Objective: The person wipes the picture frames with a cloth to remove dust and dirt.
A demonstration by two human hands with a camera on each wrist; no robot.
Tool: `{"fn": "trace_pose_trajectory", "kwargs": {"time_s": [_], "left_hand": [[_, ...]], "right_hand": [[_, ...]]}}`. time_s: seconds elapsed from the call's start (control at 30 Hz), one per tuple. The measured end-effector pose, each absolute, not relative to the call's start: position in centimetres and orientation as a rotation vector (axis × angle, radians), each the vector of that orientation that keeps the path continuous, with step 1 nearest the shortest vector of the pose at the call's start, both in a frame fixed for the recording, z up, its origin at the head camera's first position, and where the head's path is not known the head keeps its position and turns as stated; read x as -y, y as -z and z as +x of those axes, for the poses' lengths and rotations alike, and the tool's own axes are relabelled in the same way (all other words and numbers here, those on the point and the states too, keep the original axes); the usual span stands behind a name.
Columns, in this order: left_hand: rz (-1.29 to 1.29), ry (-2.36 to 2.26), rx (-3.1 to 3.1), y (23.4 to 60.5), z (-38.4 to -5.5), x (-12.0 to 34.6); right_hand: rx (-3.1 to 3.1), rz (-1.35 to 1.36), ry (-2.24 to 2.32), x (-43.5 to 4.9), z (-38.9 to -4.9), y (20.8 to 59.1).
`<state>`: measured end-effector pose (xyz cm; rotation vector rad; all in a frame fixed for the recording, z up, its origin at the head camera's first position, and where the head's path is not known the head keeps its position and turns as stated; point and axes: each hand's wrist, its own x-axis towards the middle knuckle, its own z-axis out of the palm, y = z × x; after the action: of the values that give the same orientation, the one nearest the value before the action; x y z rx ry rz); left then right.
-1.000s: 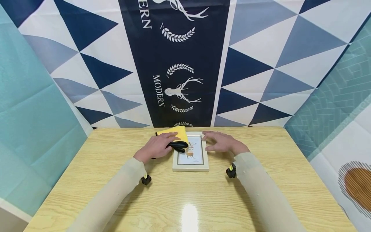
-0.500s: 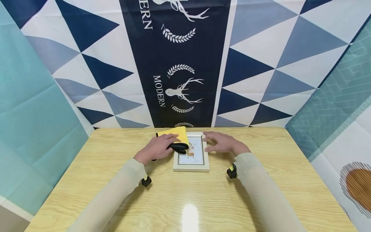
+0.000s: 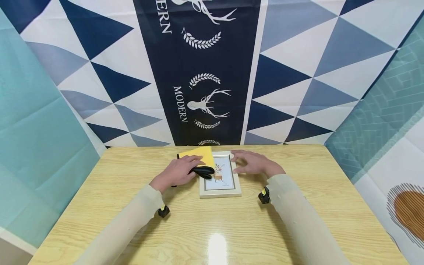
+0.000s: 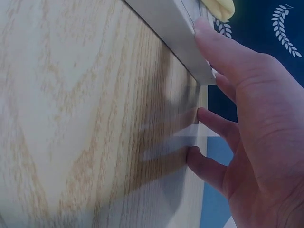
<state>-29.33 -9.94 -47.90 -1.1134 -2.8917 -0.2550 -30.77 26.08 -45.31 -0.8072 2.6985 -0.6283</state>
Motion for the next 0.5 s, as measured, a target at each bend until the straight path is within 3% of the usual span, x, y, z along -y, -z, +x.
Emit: {"fn": "trace_pose_trajectory", "kwargs": {"time_s": [0.5], "left_hand": [[-1.132, 0.258, 2.892, 45.6, -24.8, 10.0]], "right_hand": [[-2.722, -0.798, 0.624, -25.8, -30.6, 45.4]]}}
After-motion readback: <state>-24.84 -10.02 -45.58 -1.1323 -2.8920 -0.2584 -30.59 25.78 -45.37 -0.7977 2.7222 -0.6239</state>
